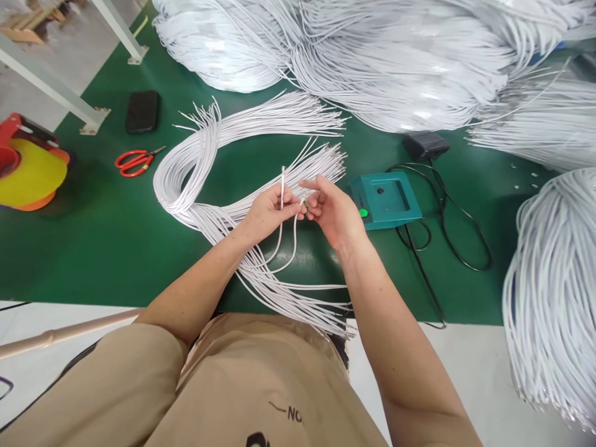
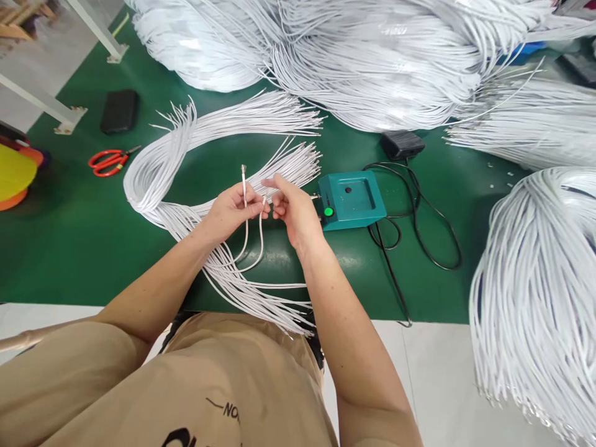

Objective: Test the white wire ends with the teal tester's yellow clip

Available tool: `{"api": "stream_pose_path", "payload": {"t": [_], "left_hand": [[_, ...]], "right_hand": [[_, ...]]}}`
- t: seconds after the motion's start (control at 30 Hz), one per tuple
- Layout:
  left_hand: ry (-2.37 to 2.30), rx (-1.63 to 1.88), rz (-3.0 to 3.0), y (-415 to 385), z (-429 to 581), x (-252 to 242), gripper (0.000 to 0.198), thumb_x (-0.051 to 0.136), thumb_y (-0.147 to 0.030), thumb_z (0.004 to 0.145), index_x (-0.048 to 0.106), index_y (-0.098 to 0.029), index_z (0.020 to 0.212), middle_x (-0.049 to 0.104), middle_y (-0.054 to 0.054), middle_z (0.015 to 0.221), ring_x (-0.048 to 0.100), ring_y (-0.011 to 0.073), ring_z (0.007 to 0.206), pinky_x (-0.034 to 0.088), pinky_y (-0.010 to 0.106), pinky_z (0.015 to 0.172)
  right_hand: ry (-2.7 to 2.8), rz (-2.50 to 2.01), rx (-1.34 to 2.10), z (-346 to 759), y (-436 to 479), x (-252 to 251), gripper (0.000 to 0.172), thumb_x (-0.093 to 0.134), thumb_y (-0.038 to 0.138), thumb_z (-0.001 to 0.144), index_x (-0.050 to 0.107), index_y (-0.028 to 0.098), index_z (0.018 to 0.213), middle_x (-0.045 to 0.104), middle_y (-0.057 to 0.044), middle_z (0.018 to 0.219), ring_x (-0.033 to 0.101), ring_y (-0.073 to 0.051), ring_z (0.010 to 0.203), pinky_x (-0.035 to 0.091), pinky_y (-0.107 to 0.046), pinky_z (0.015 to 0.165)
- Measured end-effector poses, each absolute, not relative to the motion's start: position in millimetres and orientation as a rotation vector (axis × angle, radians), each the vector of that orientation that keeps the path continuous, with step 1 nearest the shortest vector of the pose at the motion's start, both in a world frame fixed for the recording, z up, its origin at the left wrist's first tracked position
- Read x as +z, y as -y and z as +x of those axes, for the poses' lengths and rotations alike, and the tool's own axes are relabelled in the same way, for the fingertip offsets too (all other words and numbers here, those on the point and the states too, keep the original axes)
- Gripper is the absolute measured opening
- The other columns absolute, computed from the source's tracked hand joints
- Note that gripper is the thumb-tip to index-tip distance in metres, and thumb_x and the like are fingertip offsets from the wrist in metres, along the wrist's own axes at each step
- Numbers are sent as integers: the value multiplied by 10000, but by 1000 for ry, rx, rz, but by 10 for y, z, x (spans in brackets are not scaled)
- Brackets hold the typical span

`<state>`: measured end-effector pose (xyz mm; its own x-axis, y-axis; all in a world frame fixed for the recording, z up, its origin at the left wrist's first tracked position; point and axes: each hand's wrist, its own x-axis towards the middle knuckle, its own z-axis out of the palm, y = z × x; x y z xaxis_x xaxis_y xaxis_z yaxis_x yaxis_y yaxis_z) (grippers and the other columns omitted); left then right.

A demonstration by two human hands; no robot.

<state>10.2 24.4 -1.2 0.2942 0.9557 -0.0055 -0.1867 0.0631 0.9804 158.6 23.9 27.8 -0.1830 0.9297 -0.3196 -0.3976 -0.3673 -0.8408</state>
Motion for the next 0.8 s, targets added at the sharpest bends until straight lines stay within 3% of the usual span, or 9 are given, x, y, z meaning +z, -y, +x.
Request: {"api": "stream_pose_path", "payload": {"t": [0.17, 0.37, 0.5, 0.6, 0.8], "left_hand": [[-843, 1018, 1198, -234, 101, -12, 412, 769, -280, 743, 370, -182, 717, 664, -15, 723, 670, 107, 679, 539, 267, 692], [-851, 1049, 1189, -237, 100, -43, 363, 776, -270, 743, 428, -172, 778, 634, -27, 743, 663, 96, 673, 544, 255, 688], [-850, 1050, 1222, -243, 83, -44, 346, 767, -253, 751, 515, -172, 973, 649, -30, 763, 662, 96, 675, 541, 252, 706], [-848, 1043, 1299, -243, 68, -34, 454, 741, -252, 777, 552, -191, 1185, 631, -34, 755, 646, 96, 691, 523, 238, 702], [-880, 991, 1377, -245, 57, -62, 332, 676, -320, 845, 634, -210, 1156, 585, -8, 776, 610, 100, 717, 469, 206, 613]], "right_hand": [[834, -1054, 1733, 1611, -264, 236, 364, 823, 484, 650, 644, 167, 659, 508, 38, 565, 453, -86, 526, 376, -253, 534], [739, -1050, 1706, 1661, -178, 165, 352, 877, 440, 591, 692, 170, 718, 598, 21, 659, 475, -78, 584, 436, -248, 595], [773, -1071, 1622, 1655, -131, 180, 308, 855, 429, 618, 716, 174, 720, 637, 11, 698, 497, -78, 594, 461, -257, 624], [851, -1159, 1471, 1624, -107, 208, 255, 848, 368, 616, 737, 183, 752, 665, 12, 715, 553, -92, 630, 487, -270, 673], [944, -1277, 1331, 1582, -110, 213, 127, 747, 275, 673, 722, 170, 741, 668, 10, 683, 598, -105, 642, 511, -272, 704]]}}
